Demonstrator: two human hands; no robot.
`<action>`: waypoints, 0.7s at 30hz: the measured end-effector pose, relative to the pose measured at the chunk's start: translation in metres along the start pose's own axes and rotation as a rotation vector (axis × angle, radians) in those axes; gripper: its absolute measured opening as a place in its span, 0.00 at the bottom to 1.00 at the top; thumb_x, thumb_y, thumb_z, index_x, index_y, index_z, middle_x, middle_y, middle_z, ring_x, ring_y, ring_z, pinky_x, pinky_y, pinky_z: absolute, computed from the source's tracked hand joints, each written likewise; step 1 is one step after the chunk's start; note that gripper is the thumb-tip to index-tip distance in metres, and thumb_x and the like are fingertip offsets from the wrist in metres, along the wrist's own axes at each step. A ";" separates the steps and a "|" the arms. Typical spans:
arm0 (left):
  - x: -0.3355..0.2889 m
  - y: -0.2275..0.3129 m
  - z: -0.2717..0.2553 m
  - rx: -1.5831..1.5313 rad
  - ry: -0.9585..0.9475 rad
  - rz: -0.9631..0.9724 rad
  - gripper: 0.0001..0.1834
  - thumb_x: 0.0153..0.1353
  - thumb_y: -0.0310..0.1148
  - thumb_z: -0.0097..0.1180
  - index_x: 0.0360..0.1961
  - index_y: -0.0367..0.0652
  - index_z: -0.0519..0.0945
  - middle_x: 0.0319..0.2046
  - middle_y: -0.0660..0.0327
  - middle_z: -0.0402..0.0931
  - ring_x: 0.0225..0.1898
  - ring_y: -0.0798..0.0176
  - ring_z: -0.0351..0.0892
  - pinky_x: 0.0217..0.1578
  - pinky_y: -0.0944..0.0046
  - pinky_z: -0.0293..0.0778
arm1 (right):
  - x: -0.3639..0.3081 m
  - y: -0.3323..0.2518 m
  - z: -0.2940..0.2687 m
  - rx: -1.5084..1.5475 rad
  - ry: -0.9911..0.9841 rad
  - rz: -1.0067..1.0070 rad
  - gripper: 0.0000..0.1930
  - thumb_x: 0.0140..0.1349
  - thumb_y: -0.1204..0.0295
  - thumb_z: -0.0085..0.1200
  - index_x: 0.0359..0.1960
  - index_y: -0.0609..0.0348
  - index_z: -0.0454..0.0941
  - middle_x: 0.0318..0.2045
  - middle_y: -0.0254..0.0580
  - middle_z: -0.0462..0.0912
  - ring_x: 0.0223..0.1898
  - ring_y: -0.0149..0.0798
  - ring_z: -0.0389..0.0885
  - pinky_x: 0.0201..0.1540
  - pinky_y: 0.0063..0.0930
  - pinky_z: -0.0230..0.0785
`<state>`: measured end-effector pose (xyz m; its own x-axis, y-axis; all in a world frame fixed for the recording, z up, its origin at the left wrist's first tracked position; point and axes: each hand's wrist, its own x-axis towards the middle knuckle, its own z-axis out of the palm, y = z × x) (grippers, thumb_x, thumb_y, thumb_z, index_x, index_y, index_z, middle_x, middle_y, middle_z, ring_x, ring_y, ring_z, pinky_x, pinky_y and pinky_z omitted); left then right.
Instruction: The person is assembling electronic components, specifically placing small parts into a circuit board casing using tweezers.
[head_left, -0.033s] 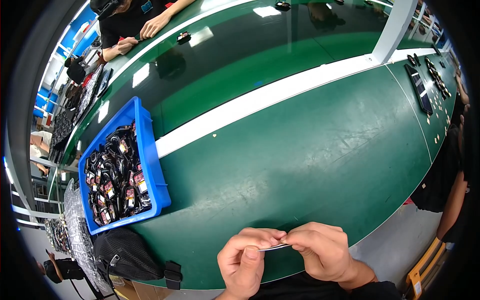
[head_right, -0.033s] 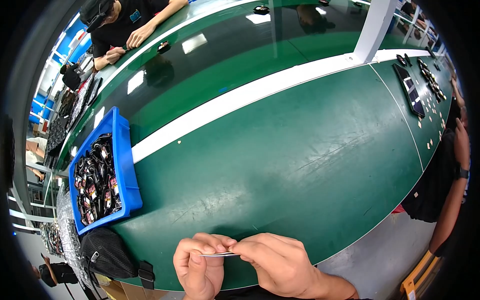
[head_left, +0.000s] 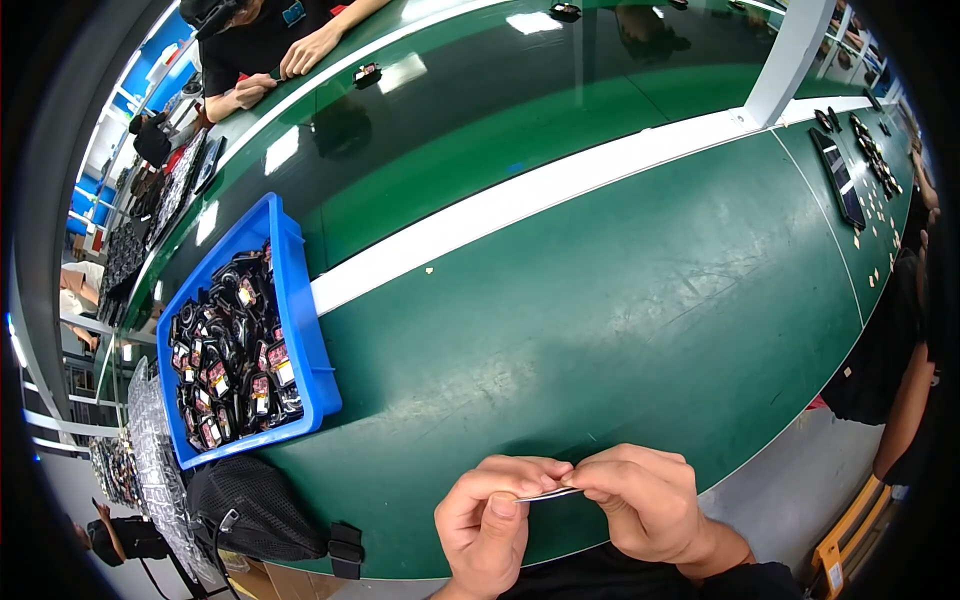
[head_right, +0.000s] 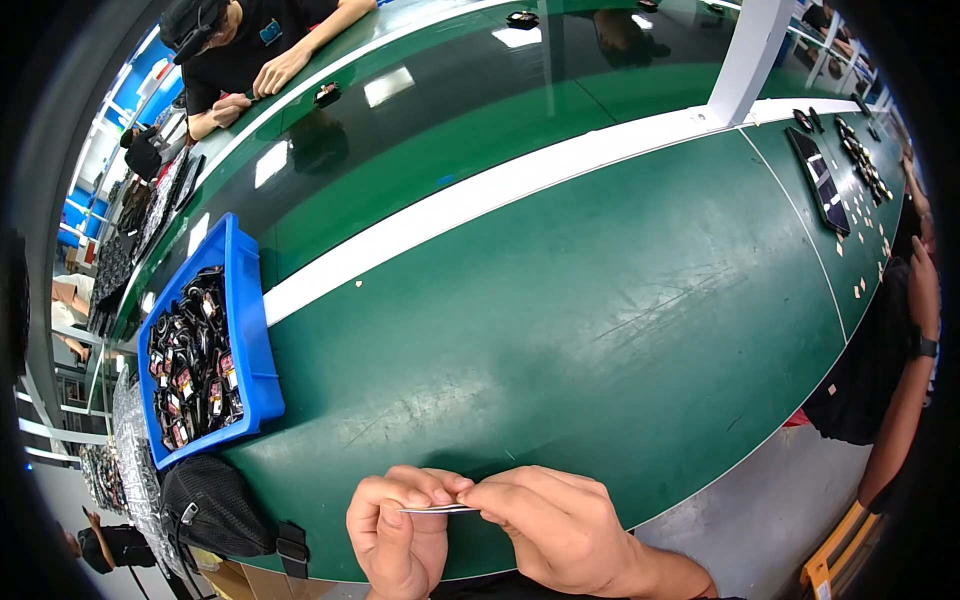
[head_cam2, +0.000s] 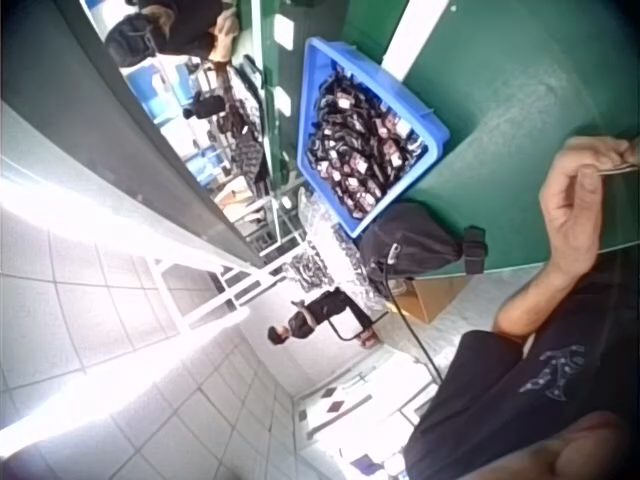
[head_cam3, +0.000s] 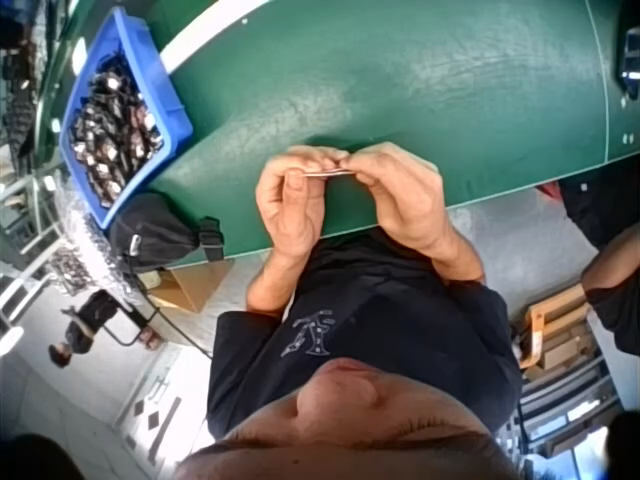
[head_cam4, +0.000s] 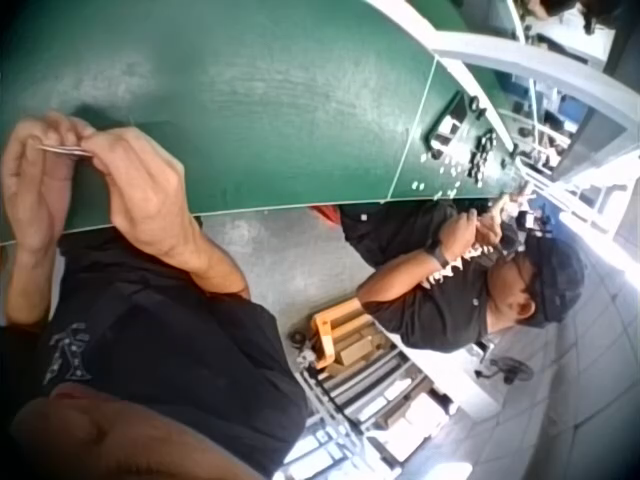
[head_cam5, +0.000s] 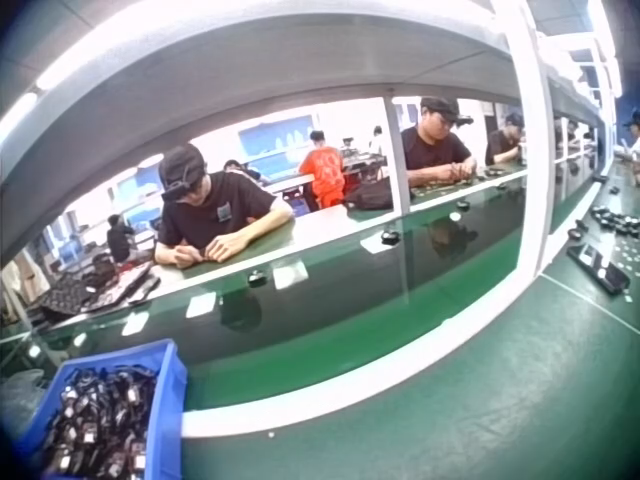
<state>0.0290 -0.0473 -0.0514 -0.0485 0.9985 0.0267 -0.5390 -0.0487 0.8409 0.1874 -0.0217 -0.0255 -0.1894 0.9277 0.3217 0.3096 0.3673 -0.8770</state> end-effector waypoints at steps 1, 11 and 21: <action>0.000 0.000 0.000 0.003 -0.001 0.004 0.12 0.76 0.36 0.50 0.43 0.36 0.76 0.41 0.50 0.77 0.48 0.52 0.79 0.56 0.49 0.75 | 0.000 0.000 0.000 -0.001 0.003 0.000 0.03 0.60 0.82 0.62 0.35 0.65 0.82 0.28 0.43 0.85 0.26 0.40 0.85 0.29 0.27 0.79; 0.000 -0.001 -0.001 0.039 -0.002 0.030 0.12 0.75 0.36 0.51 0.43 0.35 0.75 0.40 0.50 0.77 0.48 0.52 0.79 0.54 0.50 0.76 | 0.000 0.000 -0.001 -0.008 0.006 0.007 0.03 0.61 0.82 0.62 0.36 0.65 0.82 0.27 0.43 0.85 0.25 0.39 0.84 0.28 0.27 0.78; -0.002 0.000 0.001 0.101 0.030 0.055 0.13 0.75 0.36 0.52 0.43 0.33 0.76 0.41 0.51 0.78 0.47 0.52 0.80 0.53 0.49 0.77 | 0.000 0.002 0.001 -0.015 0.019 -0.011 0.04 0.59 0.82 0.62 0.36 0.65 0.82 0.27 0.42 0.85 0.25 0.39 0.84 0.27 0.26 0.77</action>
<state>0.0300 -0.0492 -0.0505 -0.1020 0.9930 0.0596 -0.4474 -0.0993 0.8888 0.1868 -0.0212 -0.0276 -0.1751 0.9246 0.3384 0.3215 0.3785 -0.8680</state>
